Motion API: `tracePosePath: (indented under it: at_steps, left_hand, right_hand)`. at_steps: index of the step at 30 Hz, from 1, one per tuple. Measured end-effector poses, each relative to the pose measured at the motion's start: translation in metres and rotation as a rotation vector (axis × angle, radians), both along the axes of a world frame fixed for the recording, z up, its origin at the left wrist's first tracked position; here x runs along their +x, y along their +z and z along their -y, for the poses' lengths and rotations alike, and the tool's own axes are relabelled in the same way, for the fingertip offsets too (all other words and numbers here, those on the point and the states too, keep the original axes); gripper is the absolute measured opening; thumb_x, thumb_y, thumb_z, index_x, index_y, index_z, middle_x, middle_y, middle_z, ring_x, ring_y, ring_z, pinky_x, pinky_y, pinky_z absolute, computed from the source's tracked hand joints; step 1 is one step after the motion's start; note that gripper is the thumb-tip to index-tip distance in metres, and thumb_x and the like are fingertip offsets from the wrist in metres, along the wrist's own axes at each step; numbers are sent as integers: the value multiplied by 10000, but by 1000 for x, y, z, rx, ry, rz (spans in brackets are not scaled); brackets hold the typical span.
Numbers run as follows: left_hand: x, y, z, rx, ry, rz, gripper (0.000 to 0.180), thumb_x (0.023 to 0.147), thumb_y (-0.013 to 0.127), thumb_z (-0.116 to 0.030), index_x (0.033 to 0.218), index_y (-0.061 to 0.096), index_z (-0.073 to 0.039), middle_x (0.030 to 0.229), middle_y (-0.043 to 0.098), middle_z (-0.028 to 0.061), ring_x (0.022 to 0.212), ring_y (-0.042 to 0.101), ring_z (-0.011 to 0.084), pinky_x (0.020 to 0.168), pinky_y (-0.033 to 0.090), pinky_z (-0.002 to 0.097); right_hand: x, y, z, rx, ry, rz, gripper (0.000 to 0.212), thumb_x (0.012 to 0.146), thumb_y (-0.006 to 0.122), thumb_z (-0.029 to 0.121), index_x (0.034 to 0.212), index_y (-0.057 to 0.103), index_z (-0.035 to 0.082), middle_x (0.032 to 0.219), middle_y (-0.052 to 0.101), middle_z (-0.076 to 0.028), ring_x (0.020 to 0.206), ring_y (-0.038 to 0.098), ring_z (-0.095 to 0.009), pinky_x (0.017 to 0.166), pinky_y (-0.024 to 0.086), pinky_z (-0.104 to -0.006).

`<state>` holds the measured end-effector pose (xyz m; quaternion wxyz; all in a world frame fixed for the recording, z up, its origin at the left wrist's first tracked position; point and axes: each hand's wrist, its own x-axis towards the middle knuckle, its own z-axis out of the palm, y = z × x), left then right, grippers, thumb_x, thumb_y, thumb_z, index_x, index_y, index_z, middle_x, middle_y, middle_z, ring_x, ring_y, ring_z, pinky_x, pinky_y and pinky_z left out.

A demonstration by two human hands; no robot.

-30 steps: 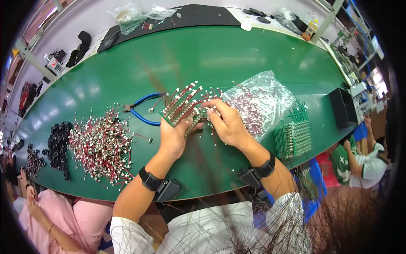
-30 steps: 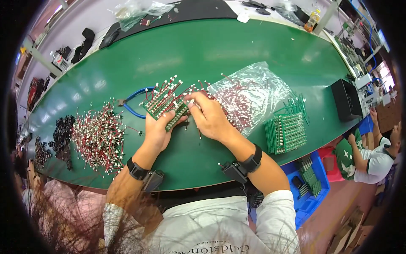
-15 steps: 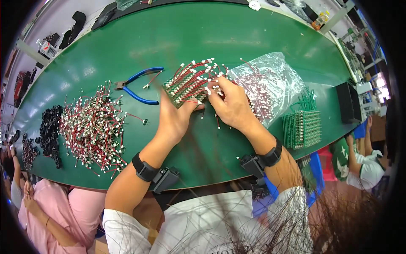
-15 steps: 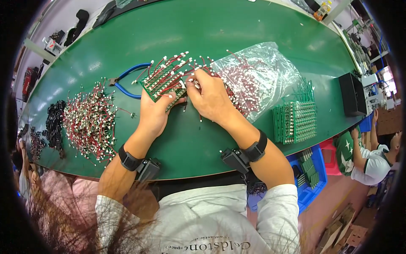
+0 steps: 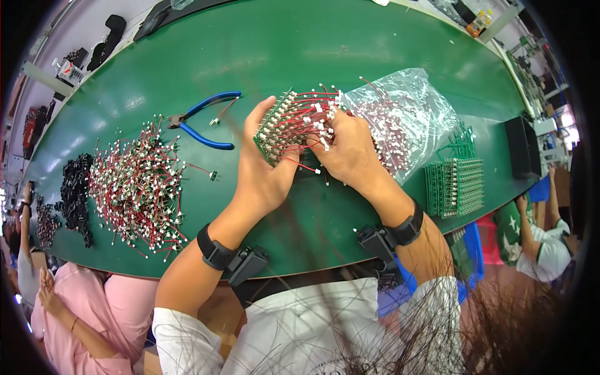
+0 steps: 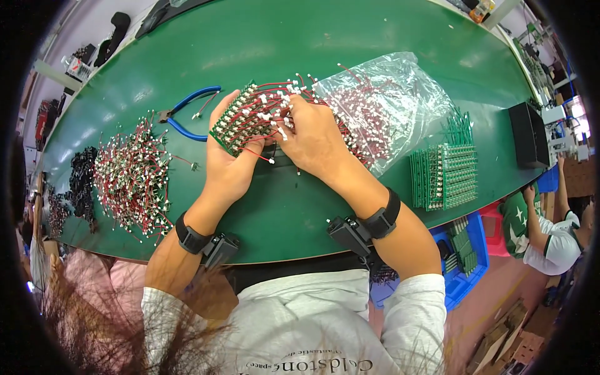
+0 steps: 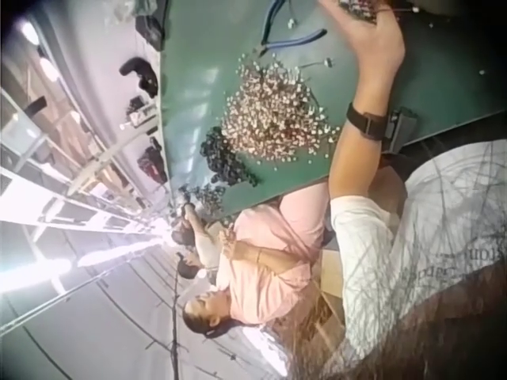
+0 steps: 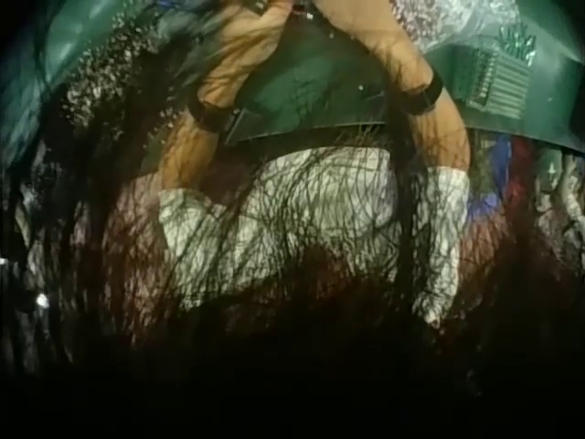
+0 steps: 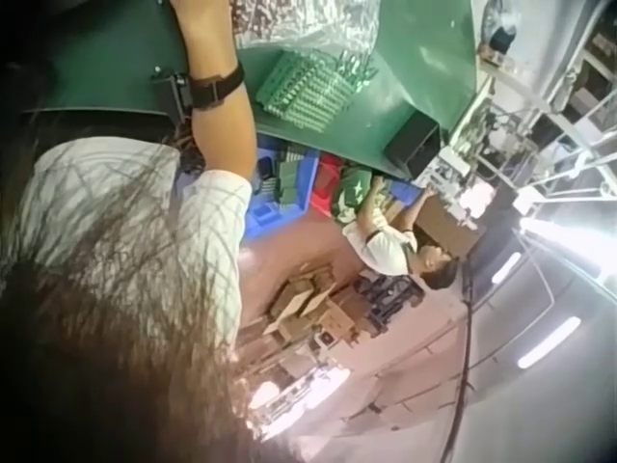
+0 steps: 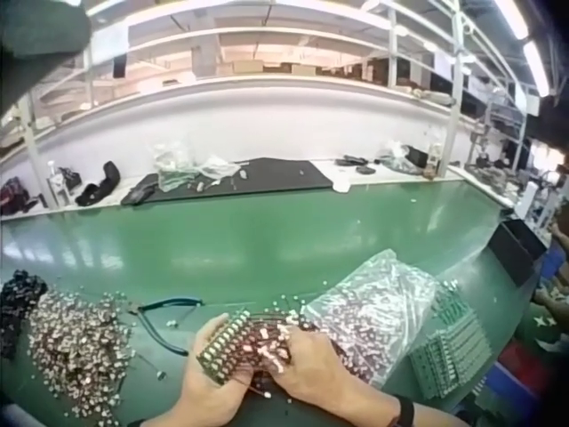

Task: Picking up small red and white components and inserting them into slots on green circuit board frames at a factory workbench.

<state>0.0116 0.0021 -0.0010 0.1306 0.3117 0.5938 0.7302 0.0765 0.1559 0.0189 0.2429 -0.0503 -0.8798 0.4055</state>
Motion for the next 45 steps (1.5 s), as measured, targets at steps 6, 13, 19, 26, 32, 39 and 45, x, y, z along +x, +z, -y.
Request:
tracePosePath:
  at_steps: [6, 13, 19, 26, 32, 39, 45]
  left_hand:
    - [-1, 0, 4, -134, 37, -169, 670, 863, 594, 58, 1464, 304, 10, 1264, 552, 160, 1152, 573, 222, 998, 457, 349]
    - [5, 7, 0, 3, 25, -41, 682, 865, 583, 96, 1476, 304, -24, 1263, 556, 137, 1093, 604, 183, 952, 485, 315]
    - [0, 2, 2, -48, 45, -144, 628, 900, 578, 89, 1465, 316, 4, 1297, 578, 93, 1160, 587, 151, 984, 497, 316]
    - [4, 11, 2, -47, -3, -63, 677, 862, 551, 135, 1474, 299, -8, 1279, 561, 117, 1110, 597, 157, 932, 491, 290]
    - [-1, 8, -4, 144, 80, 168, 506, 925, 567, 78, 1383, 374, -13, 1240, 575, 104, 1058, 625, 173, 854, 571, 320]
    - [-17, -2, 1, 163, 178, 326, 325, 904, 554, 71, 1218, 557, -12, 1103, 639, 77, 960, 637, 165, 809, 597, 371]
    - [-20, -3, 2, 150, 210, 342, 334, 886, 542, 93, 1206, 544, -6, 1104, 641, 100, 958, 652, 188, 801, 605, 378]
  right_hand:
    - [3, 2, -1, 118, 57, -113, 202, 741, 720, -10, 941, 694, 3, 784, 685, -186, 636, 671, -339, 565, 530, -378]
    - [2, 5, 0, 27, 129, -121, 159, 791, 684, 30, 934, 628, -14, 846, 646, -204, 756, 644, -419, 653, 521, -458]
    - [-1, -2, -1, 49, 73, -163, 239, 760, 703, -23, 992, 676, 26, 779, 678, -152, 611, 655, -314, 564, 511, -372]
    - [-1, -5, -4, 76, 88, -161, 203, 781, 684, -10, 980, 677, 30, 776, 677, -166, 605, 653, -331, 550, 507, -375]
    - [-2, -2, -2, 86, -16, -51, 186, 831, 659, 55, 1007, 617, 13, 715, 650, -189, 612, 652, -365, 544, 495, -393]
    - [3, 5, -3, 59, 24, 72, 208, 884, 630, 137, 1020, 578, -11, 710, 639, -212, 618, 661, -347, 571, 491, -406]
    - [5, 6, -7, 28, 16, 82, 226, 880, 625, 149, 1028, 575, -15, 724, 625, -186, 564, 617, -281, 540, 450, -382]
